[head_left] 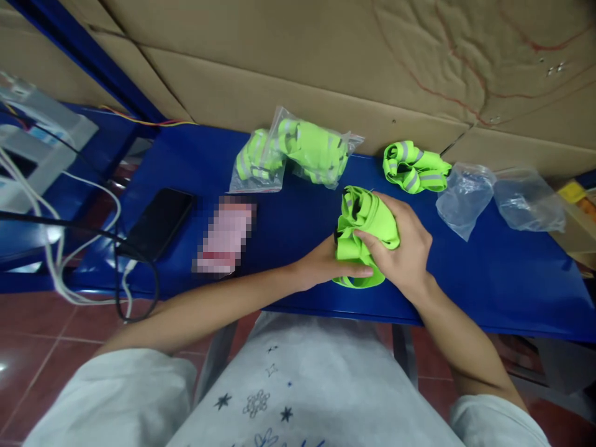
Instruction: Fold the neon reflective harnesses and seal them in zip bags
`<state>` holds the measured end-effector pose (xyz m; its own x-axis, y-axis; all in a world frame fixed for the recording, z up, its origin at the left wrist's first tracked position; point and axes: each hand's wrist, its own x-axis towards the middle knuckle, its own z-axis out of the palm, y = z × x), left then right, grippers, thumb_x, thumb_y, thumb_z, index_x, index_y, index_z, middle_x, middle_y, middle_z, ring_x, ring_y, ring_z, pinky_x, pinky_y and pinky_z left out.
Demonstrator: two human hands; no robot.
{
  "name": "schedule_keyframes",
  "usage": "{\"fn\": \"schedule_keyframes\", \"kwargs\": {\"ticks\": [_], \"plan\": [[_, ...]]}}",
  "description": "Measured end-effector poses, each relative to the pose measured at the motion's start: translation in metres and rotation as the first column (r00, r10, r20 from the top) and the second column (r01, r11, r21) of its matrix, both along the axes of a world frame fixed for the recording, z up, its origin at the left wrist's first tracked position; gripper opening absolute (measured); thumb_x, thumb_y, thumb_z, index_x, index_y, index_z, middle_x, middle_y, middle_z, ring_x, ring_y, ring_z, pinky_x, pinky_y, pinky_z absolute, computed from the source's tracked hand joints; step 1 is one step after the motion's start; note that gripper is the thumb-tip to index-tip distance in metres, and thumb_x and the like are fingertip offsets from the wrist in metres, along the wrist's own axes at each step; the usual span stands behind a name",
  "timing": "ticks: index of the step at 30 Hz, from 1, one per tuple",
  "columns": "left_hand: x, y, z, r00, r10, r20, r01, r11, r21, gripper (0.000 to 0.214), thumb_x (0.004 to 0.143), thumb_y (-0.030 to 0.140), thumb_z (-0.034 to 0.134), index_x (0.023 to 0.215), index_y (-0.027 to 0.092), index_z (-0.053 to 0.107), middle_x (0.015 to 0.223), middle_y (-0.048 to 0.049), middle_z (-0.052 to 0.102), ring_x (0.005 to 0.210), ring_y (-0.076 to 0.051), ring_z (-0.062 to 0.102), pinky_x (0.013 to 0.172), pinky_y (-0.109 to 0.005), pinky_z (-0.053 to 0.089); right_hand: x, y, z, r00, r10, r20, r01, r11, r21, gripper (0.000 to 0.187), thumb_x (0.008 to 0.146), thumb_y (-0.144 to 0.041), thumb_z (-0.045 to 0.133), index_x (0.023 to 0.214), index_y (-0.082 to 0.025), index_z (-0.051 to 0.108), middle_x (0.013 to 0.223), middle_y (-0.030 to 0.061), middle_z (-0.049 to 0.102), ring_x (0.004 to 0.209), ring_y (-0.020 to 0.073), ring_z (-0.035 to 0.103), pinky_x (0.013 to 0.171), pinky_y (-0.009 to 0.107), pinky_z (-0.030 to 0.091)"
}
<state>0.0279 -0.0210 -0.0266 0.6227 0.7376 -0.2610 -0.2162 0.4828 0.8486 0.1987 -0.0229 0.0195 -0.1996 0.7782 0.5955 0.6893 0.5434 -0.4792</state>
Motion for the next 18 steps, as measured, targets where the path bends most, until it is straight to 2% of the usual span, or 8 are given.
{"fn": "schedule_keyframes", "kwargs": {"ticks": [2,4,7,9,12,16,18], "plan": [[-0.001,0.0,-0.004,0.996,-0.003,-0.093,0.011,0.996,0.084,0.054,0.07,0.027,0.086,0.12,0.018,0.066,0.112,-0.0065,0.074,0.103,-0.02,0.069,0.093,-0.035,0.055,0.0,-0.004,0.004,1.0,0.0,-0.02,-0.002,0.997,-0.081,0.051,0.09,-0.051,0.074,0.134,-0.027,0.065,0.127,0.0086,0.074,0.112,0.0301,0.072,0.097,0.043,0.059],[-0.005,0.004,-0.002,0.975,-0.02,-0.221,0.071,0.971,0.227,0.034,0.074,0.024,0.076,0.106,0.016,0.069,0.097,-0.0032,0.074,0.092,-0.018,0.068,0.083,-0.03,0.054,0.003,-0.006,0.008,0.997,-0.012,-0.076,-0.003,0.981,-0.195,0.05,0.088,-0.053,0.076,0.13,-0.027,0.069,0.122,0.0067,0.076,0.099,0.0271,0.074,0.087,0.04,0.061],[-0.016,0.011,0.011,0.902,-0.058,-0.428,0.248,0.881,0.402,0.013,0.075,0.018,0.065,0.088,0.016,0.068,0.08,0.0009,0.07,0.075,-0.014,0.063,0.069,-0.024,0.047,0.013,-0.002,0.014,0.965,-0.085,-0.248,-0.01,0.933,-0.359,0.043,0.087,-0.056,0.076,0.118,-0.027,0.074,0.104,0.0036,0.078,0.084,0.0233,0.073,0.073,0.036,0.06],[-0.021,0.014,0.022,0.868,-0.009,-0.496,0.273,0.844,0.461,0.014,0.074,0.015,0.061,0.086,0.017,0.067,0.077,0.0022,0.068,0.072,-0.013,0.061,0.066,-0.023,0.044,0.021,0.004,0.015,0.921,-0.128,-0.369,-0.045,0.904,-0.426,0.039,0.087,-0.059,0.074,0.108,-0.027,0.077,0.093,0.0031,0.077,0.081,0.0239,0.072,0.069,0.037,0.059],[-0.024,0.017,0.031,0.866,0.009,-0.499,0.256,0.85,0.46,0.022,0.073,0.013,0.056,0.091,0.017,0.067,0.078,0.0027,0.068,0.07,-0.012,0.059,0.065,-0.022,0.043,0.028,0.011,0.014,0.848,-0.152,-0.507,-0.128,0.871,-0.474,0.036,0.084,-0.061,0.076,0.1,-0.028,0.078,0.087,0.0031,0.076,0.081,0.026,0.072,0.069,0.039,0.059],[-0.027,0.024,0.027,0.856,0.038,-0.516,0.237,0.858,0.457,0.025,0.076,0.015,0.053,0.096,0.016,0.067,0.083,0.0006,0.067,0.074,-0.014,0.059,0.065,-0.023,0.043,0.032,0.02,0.011,0.767,-0.206,-0.608,-0.211,0.813,-0.542,0.042,0.083,-0.063,0.077,0.1,-0.025,0.077,0.091,0.0048,0.077,0.086,0.028,0.075,0.071,0.04,0.061],[-0.03,0.029,0.024,0.835,0.072,-0.545,0.236,0.848,0.474,0.024,0.077,0.016,0.052,0.096,0.015,0.067,0.089,-0.0013,0.067,0.081,-0.016,0.062,0.07,-0.024,0.047,0.034,0.025,0.01,0.76,-0.209,-0.616,-0.232,0.797,-0.558,0.046,0.085,-0.065,0.074,0.102,-0.023,0.077,0.095,0.0062,0.077,0.09,0.0285,0.076,0.073,0.04,0.063]]}}
